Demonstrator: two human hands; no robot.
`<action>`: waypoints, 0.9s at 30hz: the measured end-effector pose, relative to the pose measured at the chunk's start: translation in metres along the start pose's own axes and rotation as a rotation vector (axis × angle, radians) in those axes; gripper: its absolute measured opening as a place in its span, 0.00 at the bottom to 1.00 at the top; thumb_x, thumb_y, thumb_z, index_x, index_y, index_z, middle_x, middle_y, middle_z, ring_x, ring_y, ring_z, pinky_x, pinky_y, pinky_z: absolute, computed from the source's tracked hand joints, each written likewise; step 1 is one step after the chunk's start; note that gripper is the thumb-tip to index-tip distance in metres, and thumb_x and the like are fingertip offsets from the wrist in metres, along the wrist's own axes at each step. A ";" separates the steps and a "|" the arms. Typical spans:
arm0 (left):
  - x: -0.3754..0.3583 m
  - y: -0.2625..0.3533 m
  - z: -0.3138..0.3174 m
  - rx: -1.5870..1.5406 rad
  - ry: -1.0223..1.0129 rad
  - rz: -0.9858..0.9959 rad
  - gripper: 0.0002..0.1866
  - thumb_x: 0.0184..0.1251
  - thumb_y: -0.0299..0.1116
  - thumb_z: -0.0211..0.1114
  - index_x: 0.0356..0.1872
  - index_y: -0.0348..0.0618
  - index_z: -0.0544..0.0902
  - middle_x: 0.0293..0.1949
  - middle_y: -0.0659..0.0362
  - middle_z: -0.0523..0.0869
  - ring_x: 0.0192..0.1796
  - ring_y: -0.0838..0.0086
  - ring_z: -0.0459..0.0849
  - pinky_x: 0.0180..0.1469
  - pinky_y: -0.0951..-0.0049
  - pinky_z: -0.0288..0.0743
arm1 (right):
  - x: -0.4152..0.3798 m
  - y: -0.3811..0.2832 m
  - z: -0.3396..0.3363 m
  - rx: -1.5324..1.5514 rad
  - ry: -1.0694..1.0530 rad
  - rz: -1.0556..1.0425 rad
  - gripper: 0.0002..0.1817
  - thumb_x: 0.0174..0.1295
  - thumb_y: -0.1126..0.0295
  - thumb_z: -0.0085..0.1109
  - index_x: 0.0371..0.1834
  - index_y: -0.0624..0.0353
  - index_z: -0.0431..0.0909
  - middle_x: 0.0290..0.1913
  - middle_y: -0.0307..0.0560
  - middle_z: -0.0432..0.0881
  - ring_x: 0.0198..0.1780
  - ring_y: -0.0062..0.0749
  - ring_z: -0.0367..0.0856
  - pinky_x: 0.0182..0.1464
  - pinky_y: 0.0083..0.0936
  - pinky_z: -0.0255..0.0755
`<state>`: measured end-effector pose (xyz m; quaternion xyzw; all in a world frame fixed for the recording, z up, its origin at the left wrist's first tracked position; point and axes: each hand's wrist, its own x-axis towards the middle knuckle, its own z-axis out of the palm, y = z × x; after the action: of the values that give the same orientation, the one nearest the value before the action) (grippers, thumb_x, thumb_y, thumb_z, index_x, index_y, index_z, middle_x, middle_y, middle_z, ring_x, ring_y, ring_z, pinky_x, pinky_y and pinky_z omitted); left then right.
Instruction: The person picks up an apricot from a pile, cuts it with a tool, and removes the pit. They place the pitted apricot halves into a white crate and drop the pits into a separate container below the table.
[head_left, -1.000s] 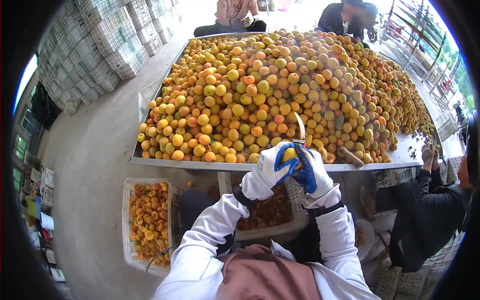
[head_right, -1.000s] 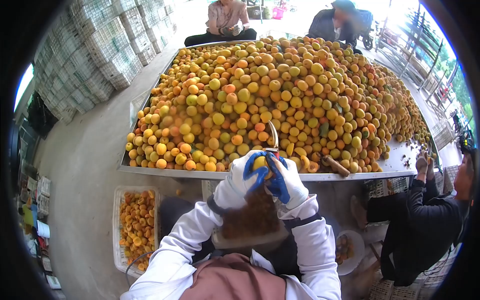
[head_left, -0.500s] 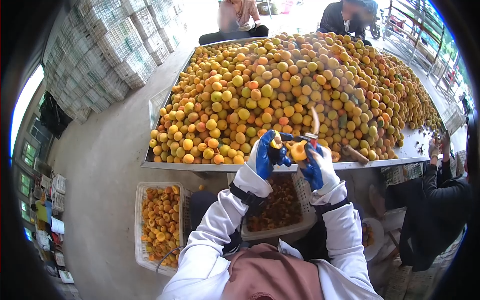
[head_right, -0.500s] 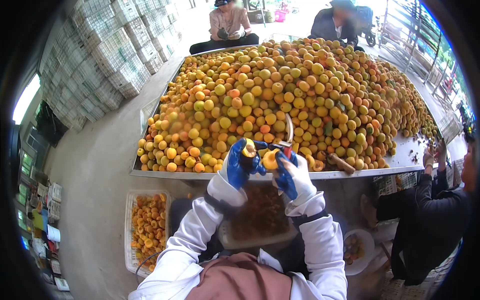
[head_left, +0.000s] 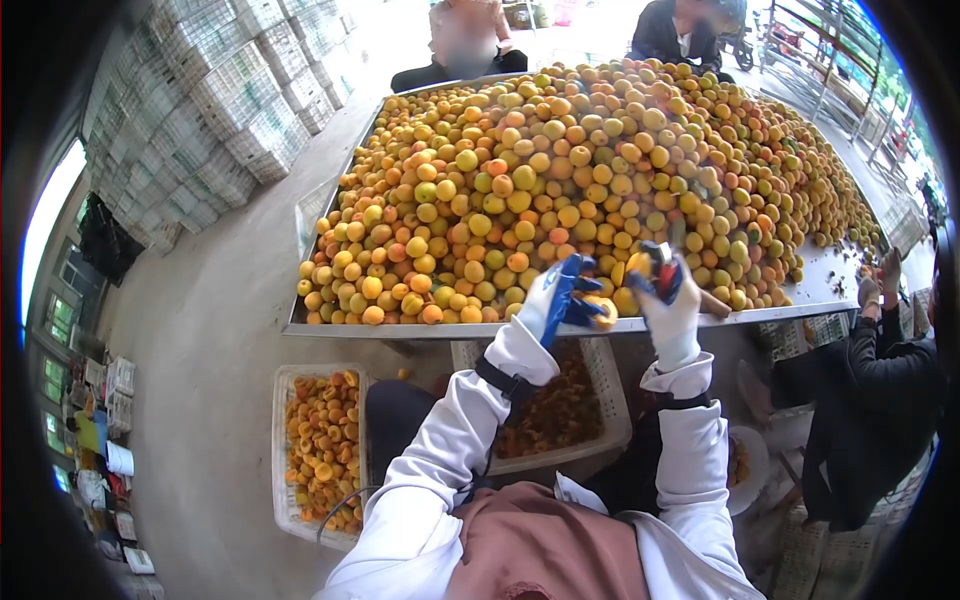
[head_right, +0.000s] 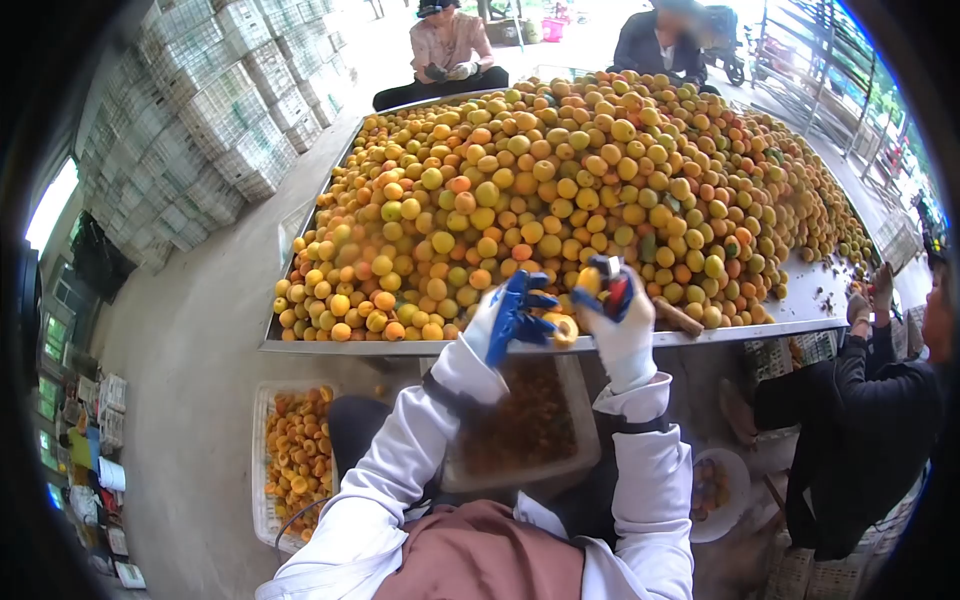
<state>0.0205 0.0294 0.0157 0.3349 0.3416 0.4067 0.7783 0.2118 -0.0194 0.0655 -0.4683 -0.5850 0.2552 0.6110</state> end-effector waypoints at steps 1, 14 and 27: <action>-0.015 -0.005 0.011 -0.201 -0.062 -0.067 0.36 0.72 0.68 0.53 0.64 0.47 0.74 0.52 0.52 0.86 0.34 0.61 0.90 0.36 0.56 0.87 | -0.008 -0.007 0.008 -0.103 -0.101 -0.025 0.27 0.53 0.72 0.78 0.56 0.62 0.77 0.37 0.43 0.83 0.39 0.27 0.83 0.45 0.24 0.77; -0.171 0.053 -0.058 0.149 0.248 0.334 0.21 0.79 0.44 0.55 0.58 0.37 0.80 0.44 0.53 0.86 0.35 0.69 0.85 0.39 0.70 0.82 | -0.018 -0.008 0.025 -0.017 -0.158 0.022 0.21 0.60 0.76 0.72 0.56 0.64 0.77 0.40 0.40 0.84 0.41 0.23 0.79 0.47 0.22 0.75; -0.199 0.106 -0.125 1.916 0.869 0.820 0.21 0.60 0.40 0.73 0.53 0.44 0.84 0.52 0.51 0.85 0.57 0.53 0.80 0.61 0.57 0.72 | -0.022 0.004 0.002 -0.096 -0.062 0.015 0.09 0.73 0.78 0.51 0.52 0.67 0.76 0.36 0.45 0.81 0.37 0.27 0.78 0.45 0.24 0.73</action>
<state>-0.2094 -0.0645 0.0847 0.7107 0.6190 0.2837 -0.1765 0.2067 -0.0361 0.0515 -0.4931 -0.6118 0.2459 0.5676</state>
